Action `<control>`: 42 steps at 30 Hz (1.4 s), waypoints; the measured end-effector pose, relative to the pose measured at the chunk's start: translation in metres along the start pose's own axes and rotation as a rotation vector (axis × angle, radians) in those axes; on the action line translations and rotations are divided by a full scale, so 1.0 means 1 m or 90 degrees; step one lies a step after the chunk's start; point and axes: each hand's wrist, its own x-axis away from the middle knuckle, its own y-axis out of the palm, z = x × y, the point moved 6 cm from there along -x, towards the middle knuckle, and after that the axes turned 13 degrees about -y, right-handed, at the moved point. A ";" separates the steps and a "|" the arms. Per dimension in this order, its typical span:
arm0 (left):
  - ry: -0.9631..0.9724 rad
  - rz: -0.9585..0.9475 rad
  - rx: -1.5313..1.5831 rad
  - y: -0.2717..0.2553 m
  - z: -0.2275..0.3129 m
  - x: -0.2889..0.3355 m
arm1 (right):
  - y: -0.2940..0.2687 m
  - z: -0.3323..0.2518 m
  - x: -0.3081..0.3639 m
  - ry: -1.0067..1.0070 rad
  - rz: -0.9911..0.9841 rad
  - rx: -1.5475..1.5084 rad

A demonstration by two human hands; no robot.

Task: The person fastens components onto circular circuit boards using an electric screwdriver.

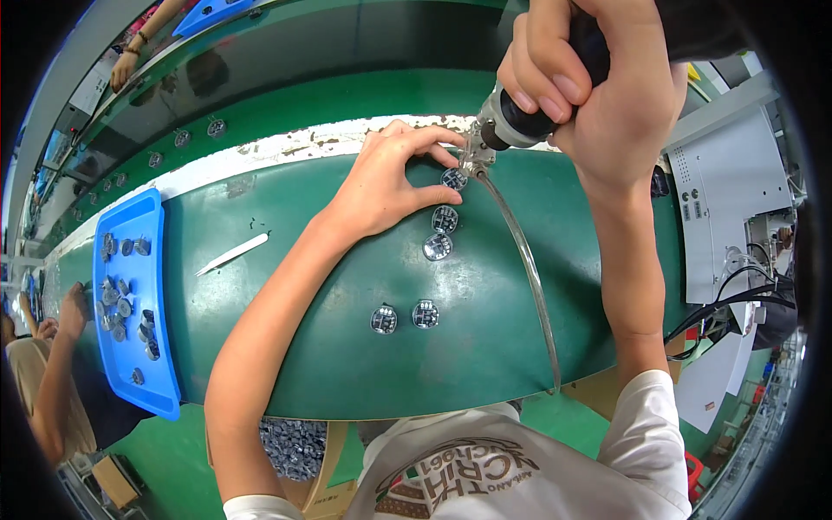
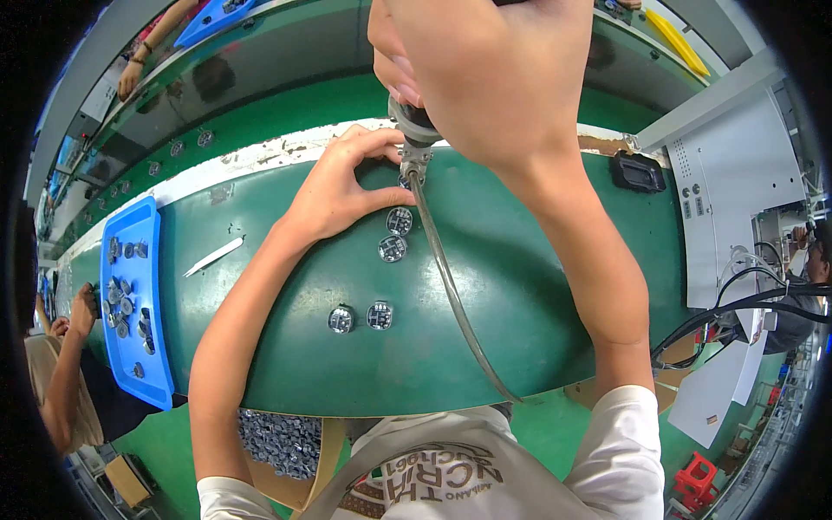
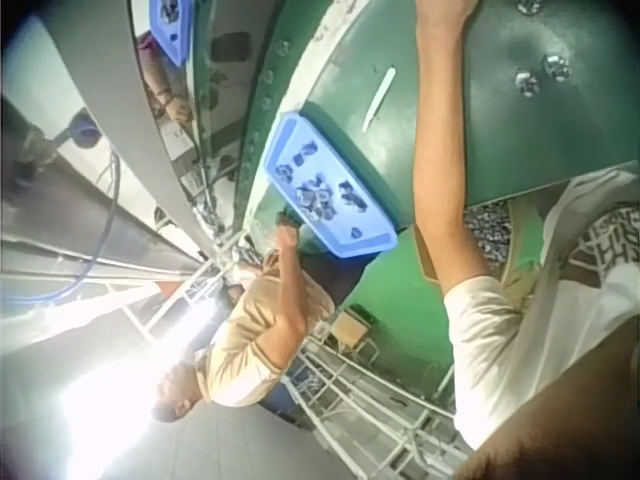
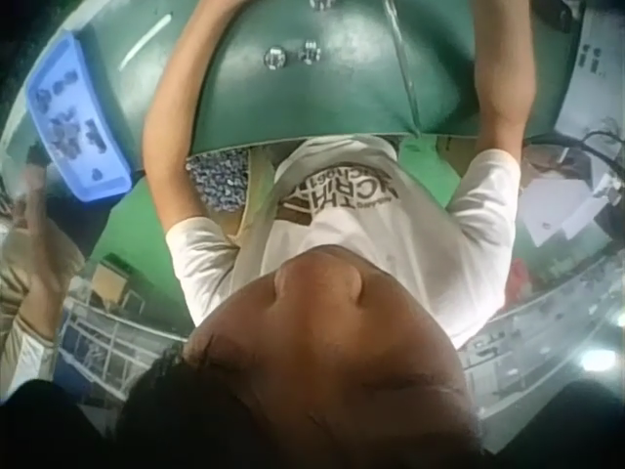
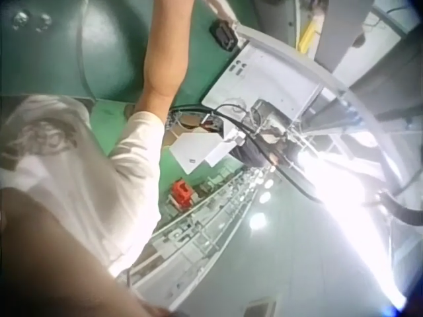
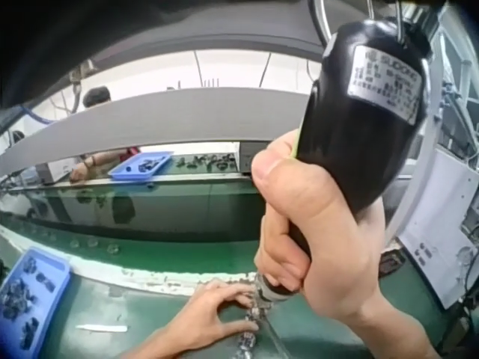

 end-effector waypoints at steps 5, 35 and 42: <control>-0.003 0.004 -0.004 -0.001 -0.003 -0.002 | 0.003 0.011 0.001 -0.012 -0.008 -0.004; 0.041 0.067 -0.040 -0.003 -0.010 -0.001 | 0.020 -0.007 -0.007 -0.440 -0.174 0.093; 0.070 0.061 -0.106 0.004 -0.002 -0.005 | -0.010 -0.017 -0.003 -0.441 -0.393 0.065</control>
